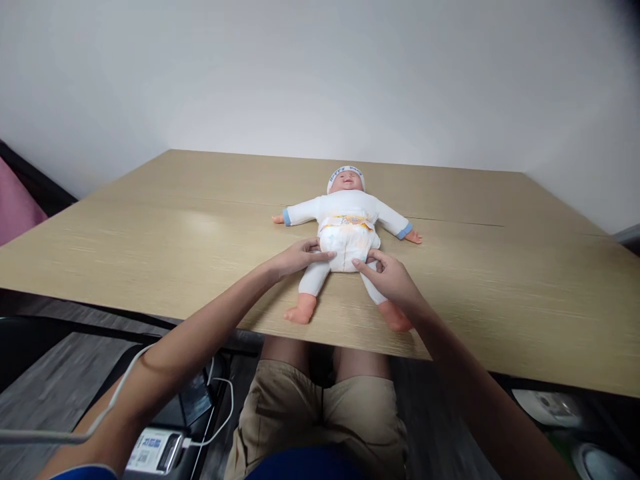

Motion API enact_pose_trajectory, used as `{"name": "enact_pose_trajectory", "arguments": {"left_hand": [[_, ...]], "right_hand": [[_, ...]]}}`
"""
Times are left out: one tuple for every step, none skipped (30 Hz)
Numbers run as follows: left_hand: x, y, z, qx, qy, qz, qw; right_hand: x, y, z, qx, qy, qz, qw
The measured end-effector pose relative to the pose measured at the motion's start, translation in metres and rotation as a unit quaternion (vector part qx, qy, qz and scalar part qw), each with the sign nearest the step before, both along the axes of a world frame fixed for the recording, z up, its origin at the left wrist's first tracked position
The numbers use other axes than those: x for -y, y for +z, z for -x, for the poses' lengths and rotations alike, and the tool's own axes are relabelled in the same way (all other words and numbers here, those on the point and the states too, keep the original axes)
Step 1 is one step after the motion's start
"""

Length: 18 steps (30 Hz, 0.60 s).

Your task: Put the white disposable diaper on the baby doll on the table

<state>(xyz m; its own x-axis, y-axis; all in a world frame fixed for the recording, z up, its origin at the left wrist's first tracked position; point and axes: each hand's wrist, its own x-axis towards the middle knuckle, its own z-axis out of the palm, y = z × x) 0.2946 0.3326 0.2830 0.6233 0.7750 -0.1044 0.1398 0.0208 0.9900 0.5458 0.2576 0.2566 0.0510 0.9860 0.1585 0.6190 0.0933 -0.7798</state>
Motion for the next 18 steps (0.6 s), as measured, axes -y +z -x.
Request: {"name": "enact_pose_trajectory", "arguments": {"left_hand": [[0.0,0.0,0.001,0.007,0.002,0.014,1.0],[-0.001,-0.001,0.001,0.011,0.008,0.021,1.0],[-0.001,-0.001,0.001,0.013,0.016,0.025,0.999],[-0.002,-0.002,0.001,0.016,0.027,0.026,0.999],[-0.001,-0.003,0.001,0.02,0.038,0.026,0.999],[-0.001,-0.004,0.0,0.025,0.05,0.027,0.998],[0.0,-0.005,0.0,0.03,0.061,0.027,0.997],[0.001,-0.006,-0.001,0.035,0.07,0.025,0.997],[0.002,-0.008,-0.002,0.04,0.08,0.019,0.996],[0.004,-0.009,-0.002,0.042,0.088,0.011,0.995],[0.006,-0.011,-0.002,0.044,0.093,0.002,0.995],[0.007,-0.012,-0.001,0.046,0.096,-0.007,0.994],[0.009,-0.012,0.0,0.048,0.096,-0.014,0.994],[0.01,-0.011,0.003,0.048,0.097,-0.021,0.994],[0.011,-0.01,0.006,0.046,0.098,-0.03,0.994],[0.012,-0.008,0.01,0.038,0.099,-0.043,0.993],[0.012,-0.005,0.015,0.024,0.103,-0.062,0.992],[0.012,-0.003,0.02,0.006,0.107,-0.085,0.991]], "right_hand": [[0.0,0.0,-0.002,-0.03,-0.004,0.011,0.999],[0.0,0.001,-0.004,-0.053,-0.006,0.015,0.998],[0.0,0.002,-0.004,-0.065,-0.008,0.016,0.998],[0.002,0.003,-0.005,-0.065,-0.013,0.014,0.998],[0.003,0.004,-0.004,-0.054,-0.025,0.008,0.998],[0.005,0.005,-0.002,-0.033,-0.042,-0.004,0.999],[0.007,0.005,0.0,-0.006,-0.06,-0.024,0.998],[0.009,0.006,0.003,0.023,-0.073,-0.052,0.996],[0.01,0.005,0.005,0.052,-0.08,-0.085,0.992],[0.011,0.004,0.007,0.077,-0.084,-0.119,0.986],[0.011,0.002,0.008,0.097,-0.085,-0.149,0.98],[0.012,0.0,0.009,0.112,-0.084,-0.171,0.975],[0.013,-0.002,0.009,0.121,-0.081,-0.184,0.972],[0.014,-0.004,0.009,0.125,-0.077,-0.189,0.971],[0.016,-0.004,0.008,0.125,-0.068,-0.187,0.972],[0.019,-0.003,0.007,0.124,-0.057,-0.182,0.974],[0.023,-0.001,0.005,0.121,-0.043,-0.175,0.976],[0.027,0.002,0.004,0.119,-0.032,-0.165,0.979]]}}
